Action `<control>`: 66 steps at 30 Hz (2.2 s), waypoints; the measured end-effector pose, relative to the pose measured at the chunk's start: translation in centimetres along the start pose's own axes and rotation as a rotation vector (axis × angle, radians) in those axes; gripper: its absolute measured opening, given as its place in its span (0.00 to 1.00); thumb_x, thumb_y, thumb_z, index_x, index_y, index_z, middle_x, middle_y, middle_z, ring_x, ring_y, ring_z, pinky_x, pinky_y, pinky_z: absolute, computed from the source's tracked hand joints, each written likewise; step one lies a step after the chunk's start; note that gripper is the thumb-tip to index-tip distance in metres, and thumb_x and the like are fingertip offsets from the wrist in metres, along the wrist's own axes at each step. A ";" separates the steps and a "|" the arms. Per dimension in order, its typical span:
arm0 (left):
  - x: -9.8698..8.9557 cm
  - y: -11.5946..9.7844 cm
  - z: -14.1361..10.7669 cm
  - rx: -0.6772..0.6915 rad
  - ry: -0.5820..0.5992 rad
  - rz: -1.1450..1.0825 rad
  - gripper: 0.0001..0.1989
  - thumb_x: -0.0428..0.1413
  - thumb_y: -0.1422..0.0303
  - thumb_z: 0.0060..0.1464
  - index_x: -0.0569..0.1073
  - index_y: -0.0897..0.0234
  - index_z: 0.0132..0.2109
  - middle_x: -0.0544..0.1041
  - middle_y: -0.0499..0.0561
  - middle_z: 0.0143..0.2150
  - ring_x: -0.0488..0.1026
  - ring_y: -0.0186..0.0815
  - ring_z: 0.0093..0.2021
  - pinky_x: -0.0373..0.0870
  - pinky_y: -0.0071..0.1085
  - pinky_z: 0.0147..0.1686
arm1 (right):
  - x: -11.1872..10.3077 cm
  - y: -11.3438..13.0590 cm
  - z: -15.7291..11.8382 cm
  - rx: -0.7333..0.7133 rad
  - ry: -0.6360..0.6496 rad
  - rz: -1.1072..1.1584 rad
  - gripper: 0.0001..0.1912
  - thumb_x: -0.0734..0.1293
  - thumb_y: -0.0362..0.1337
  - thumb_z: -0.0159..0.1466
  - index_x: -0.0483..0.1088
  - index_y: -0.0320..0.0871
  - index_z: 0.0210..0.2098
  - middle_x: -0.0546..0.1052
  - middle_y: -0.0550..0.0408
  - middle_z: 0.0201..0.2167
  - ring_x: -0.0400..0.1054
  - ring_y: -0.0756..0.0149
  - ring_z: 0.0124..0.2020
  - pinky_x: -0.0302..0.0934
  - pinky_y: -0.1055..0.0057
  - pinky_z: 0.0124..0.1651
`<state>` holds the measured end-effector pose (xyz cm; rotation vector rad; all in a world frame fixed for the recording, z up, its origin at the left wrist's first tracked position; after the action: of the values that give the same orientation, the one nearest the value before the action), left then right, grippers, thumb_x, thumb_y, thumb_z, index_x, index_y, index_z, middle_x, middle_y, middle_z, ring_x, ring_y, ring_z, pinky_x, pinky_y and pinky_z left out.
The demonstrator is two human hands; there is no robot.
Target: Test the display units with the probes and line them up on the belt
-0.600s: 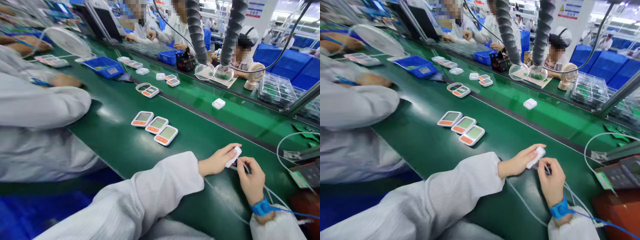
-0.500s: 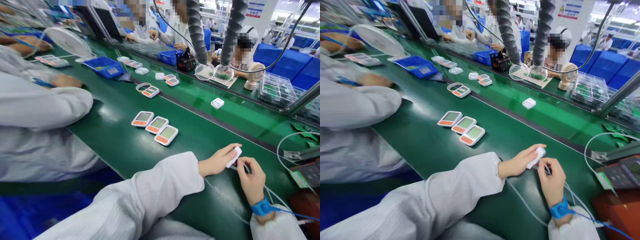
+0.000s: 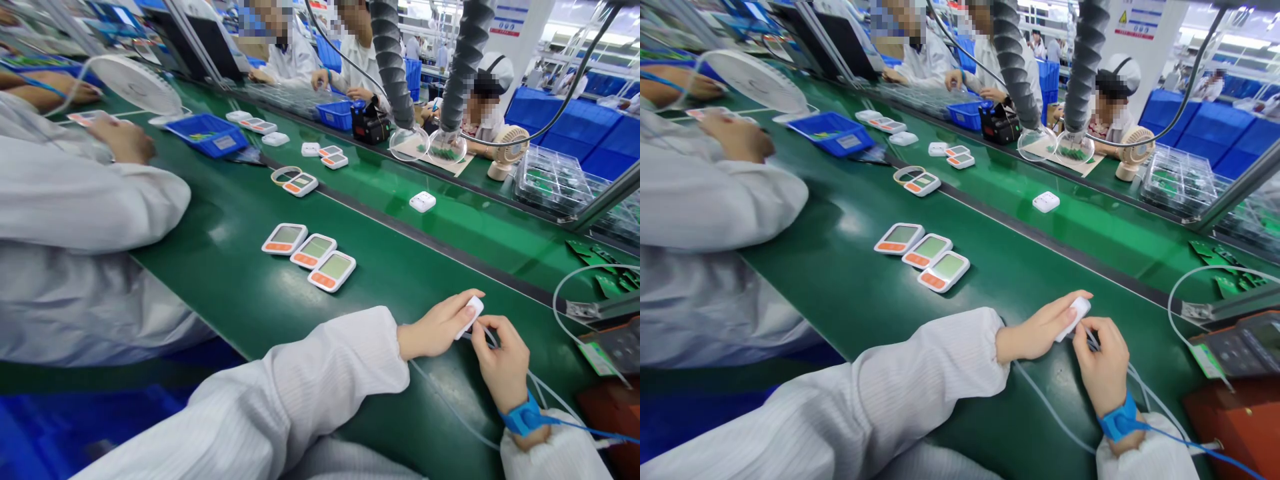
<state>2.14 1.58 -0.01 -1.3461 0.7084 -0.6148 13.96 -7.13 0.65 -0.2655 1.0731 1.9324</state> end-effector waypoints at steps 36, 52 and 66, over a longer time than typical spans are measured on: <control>-1.3 2.0 1.4 -0.214 -0.249 -0.529 0.48 0.68 0.60 0.46 0.54 0.62 0.69 0.71 0.55 0.49 0.71 0.34 0.39 0.69 0.33 0.41 | 1.6 -1.1 -1.1 0.168 0.188 0.074 0.27 0.61 0.44 0.71 0.55 0.40 0.65 0.75 0.53 0.35 0.70 0.64 0.29 0.68 0.68 0.35; -1.0 1.8 1.1 -0.134 0.187 -0.414 0.45 0.63 0.63 0.56 0.44 0.56 0.71 0.74 0.46 0.33 0.73 0.29 0.27 0.71 0.28 0.31 | 1.1 -3.0 -1.3 0.487 0.101 0.178 0.31 0.57 0.49 0.72 0.56 0.39 0.69 0.74 0.57 0.26 0.70 0.61 0.26 0.66 0.68 0.30; -0.9 1.7 1.2 -0.152 0.197 -0.463 0.44 0.64 0.65 0.54 0.47 0.56 0.70 0.73 0.44 0.32 0.71 0.27 0.26 0.68 0.27 0.31 | 1.2 -3.1 -1.5 0.515 0.134 0.249 0.32 0.58 0.47 0.71 0.53 0.41 0.70 0.76 0.56 0.28 0.71 0.62 0.25 0.68 0.67 0.31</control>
<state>2.45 3.23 -1.53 -1.6212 0.6101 -1.0923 15.34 -6.83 -2.74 0.0294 1.7139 1.7891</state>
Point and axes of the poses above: each hand's wrist, its own z-axis towards the middle knuckle, its own x-axis out of the palm, y = z × x, the point moved 3 cm from there along z, towards the middle knuckle
